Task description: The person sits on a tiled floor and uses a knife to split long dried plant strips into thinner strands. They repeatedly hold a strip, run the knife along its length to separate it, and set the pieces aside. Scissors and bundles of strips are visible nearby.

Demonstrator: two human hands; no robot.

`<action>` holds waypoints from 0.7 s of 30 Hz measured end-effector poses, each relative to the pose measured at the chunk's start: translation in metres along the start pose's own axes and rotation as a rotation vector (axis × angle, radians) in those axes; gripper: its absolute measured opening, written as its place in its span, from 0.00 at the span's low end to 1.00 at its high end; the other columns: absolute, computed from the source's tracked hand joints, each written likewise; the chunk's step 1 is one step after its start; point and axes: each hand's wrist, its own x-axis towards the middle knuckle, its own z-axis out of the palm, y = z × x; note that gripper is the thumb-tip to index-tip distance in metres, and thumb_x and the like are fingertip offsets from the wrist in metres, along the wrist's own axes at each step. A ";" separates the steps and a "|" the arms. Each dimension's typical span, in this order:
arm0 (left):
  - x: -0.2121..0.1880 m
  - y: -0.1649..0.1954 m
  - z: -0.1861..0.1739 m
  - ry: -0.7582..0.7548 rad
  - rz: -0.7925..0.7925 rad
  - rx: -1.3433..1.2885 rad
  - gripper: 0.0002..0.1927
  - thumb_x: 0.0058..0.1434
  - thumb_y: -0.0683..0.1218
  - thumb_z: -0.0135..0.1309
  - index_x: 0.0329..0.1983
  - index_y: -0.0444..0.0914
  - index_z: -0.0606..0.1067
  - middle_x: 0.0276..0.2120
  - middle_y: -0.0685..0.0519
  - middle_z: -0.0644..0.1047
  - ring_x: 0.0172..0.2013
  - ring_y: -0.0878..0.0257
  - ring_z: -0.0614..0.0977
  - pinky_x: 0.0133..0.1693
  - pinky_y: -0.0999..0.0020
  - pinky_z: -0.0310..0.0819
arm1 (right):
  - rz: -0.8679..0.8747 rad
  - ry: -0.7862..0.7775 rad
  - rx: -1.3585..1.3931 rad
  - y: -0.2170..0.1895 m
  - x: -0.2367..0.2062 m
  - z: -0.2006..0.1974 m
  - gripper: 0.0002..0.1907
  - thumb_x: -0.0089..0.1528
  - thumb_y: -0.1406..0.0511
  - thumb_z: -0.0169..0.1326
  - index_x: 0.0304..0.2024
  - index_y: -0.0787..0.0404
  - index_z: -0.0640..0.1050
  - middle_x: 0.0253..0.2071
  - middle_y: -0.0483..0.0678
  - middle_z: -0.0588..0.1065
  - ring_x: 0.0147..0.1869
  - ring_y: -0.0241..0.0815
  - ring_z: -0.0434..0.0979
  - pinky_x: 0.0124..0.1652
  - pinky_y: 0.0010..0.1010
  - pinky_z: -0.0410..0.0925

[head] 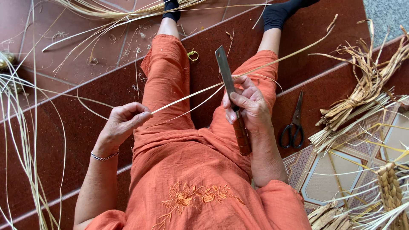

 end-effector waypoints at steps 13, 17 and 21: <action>-0.005 -0.005 -0.025 0.120 -0.118 -0.050 0.06 0.66 0.41 0.59 0.42 0.33 0.80 0.27 0.61 0.74 0.27 0.76 0.69 0.28 0.78 0.60 | -0.211 0.074 -0.034 -0.039 -0.022 -0.022 0.17 0.71 0.72 0.51 0.62 0.61 0.69 0.35 0.59 0.75 0.25 0.42 0.72 0.26 0.35 0.70; -0.003 -0.004 -0.027 0.111 -0.128 -0.021 0.06 0.66 0.41 0.59 0.42 0.33 0.80 0.27 0.61 0.74 0.28 0.75 0.69 0.30 0.79 0.61 | -0.242 0.093 -0.057 -0.048 -0.030 -0.028 0.16 0.71 0.72 0.51 0.61 0.62 0.70 0.35 0.58 0.75 0.25 0.42 0.71 0.26 0.35 0.70; 0.000 0.001 -0.032 0.102 -0.119 0.007 0.06 0.66 0.41 0.59 0.42 0.32 0.80 0.27 0.60 0.74 0.28 0.74 0.69 0.30 0.78 0.62 | -0.280 0.108 -0.055 -0.058 -0.039 -0.034 0.17 0.72 0.72 0.51 0.63 0.65 0.70 0.35 0.57 0.75 0.25 0.40 0.71 0.25 0.33 0.69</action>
